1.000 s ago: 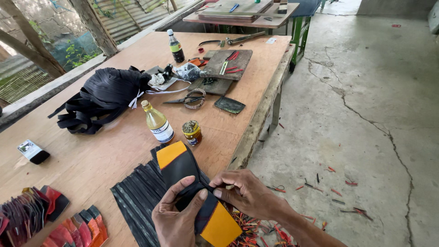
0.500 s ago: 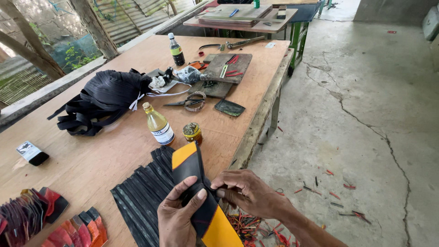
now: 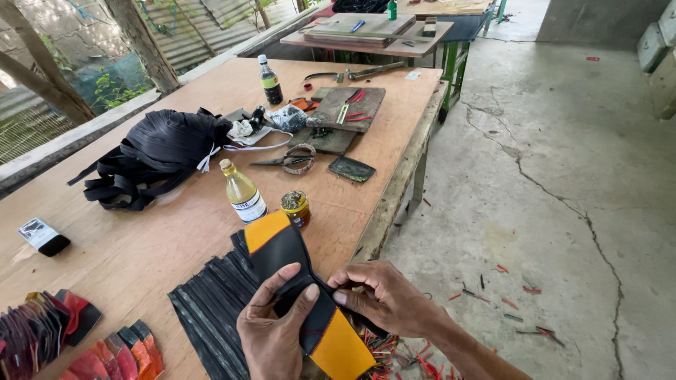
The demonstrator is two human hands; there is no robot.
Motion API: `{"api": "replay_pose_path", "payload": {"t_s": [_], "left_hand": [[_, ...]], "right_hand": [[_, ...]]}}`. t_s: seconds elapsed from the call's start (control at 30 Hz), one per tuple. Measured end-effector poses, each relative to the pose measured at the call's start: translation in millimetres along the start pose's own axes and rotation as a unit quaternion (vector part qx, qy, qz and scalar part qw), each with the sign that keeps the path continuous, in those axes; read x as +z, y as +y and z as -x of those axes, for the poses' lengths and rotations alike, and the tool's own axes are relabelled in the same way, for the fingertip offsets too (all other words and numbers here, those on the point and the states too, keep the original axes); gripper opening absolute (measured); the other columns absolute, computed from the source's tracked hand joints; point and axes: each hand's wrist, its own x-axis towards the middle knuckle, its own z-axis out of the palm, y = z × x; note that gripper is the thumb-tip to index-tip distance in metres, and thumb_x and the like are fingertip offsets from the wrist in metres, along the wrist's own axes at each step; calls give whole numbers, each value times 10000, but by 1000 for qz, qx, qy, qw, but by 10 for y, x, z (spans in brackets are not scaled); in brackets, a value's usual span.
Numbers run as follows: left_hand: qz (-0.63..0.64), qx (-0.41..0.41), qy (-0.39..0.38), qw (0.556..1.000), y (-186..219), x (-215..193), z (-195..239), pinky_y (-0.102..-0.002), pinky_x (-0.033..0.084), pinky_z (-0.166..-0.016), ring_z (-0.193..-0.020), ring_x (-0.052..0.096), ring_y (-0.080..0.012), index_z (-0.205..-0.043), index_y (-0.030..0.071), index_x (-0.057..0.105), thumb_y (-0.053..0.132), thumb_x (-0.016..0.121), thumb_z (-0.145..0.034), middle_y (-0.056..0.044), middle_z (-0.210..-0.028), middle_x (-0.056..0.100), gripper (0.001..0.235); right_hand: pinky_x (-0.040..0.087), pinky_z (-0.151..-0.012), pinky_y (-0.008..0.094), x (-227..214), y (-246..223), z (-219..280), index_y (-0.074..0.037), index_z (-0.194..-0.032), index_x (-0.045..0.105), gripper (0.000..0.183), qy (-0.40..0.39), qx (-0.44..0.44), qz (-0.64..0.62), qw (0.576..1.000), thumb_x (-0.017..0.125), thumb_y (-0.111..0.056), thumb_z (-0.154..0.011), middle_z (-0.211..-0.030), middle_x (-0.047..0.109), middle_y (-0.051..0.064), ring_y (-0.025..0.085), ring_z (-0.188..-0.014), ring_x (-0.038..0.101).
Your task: The person assembles small, colored leather-like pieces by hand. They pick up a red and black piece, fold it, and attach a black strip to it. They repeat this process with a yellow and black piece, folding and attaching a black strip.
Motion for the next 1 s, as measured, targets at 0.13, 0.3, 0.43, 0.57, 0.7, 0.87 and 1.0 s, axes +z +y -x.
{"api": "replay_pose_path", "payload": {"t_s": [0.13,0.3,0.43,0.57,0.7,0.87,1.0], "left_hand": [[-50,44,-7,998,61,25,14,-276,613,-772,-854,719,-155,-1179,-99,711,-166,795,-716,-167,-970,776,475],[-92,16,-36,995,204,82,32,-264,621,-744,-822,726,-143,-1228,-64,683,-158,793,-696,-157,-929,785,551],[-117,13,-55,991,282,98,42,-263,621,-729,-810,723,-136,-1239,-44,674,-172,799,-663,-153,-913,787,603],[-86,30,-38,995,209,62,35,-289,629,-739,-812,732,-158,-1192,-51,710,-185,812,-649,-163,-917,788,569],[-76,105,-52,990,57,-46,15,-286,631,-788,-879,735,-150,-1060,-63,767,-169,832,-678,-143,-959,791,402],[-87,115,-18,989,-17,-42,35,-279,629,-809,-919,735,-151,-965,-60,793,-140,841,-689,-113,-977,795,291],[-154,83,-14,985,121,54,58,-261,590,-812,-904,692,-138,-997,-45,797,-110,856,-697,-75,-996,716,313]], "right_hand": [[538,-700,268,16,27,2,14,-1036,672,152,1,15,-16,1000,682,-128,-984,-880,692,29,71,-789,622],[538,-683,263,16,24,-15,14,-1048,685,160,7,39,-27,999,693,-129,-976,-879,696,26,64,-780,610],[536,-653,258,-1,-36,2,9,-1050,692,162,-1,71,-46,996,690,-130,-967,-857,704,33,60,-753,611],[547,-694,258,9,-36,4,19,-1057,687,161,-3,23,-23,999,688,-120,-976,-906,705,32,64,-795,626],[530,-654,269,11,-13,7,18,-1053,696,172,0,71,-27,997,690,-132,-968,-874,690,30,75,-746,598],[543,-721,251,18,-54,18,24,-1063,679,197,11,55,-55,997,684,-152,-974,-906,689,19,54,-820,608],[548,-704,248,-3,-84,-12,13,-1052,685,198,13,73,-60,995,687,-166,-969,-898,698,6,48,-799,618]]}}
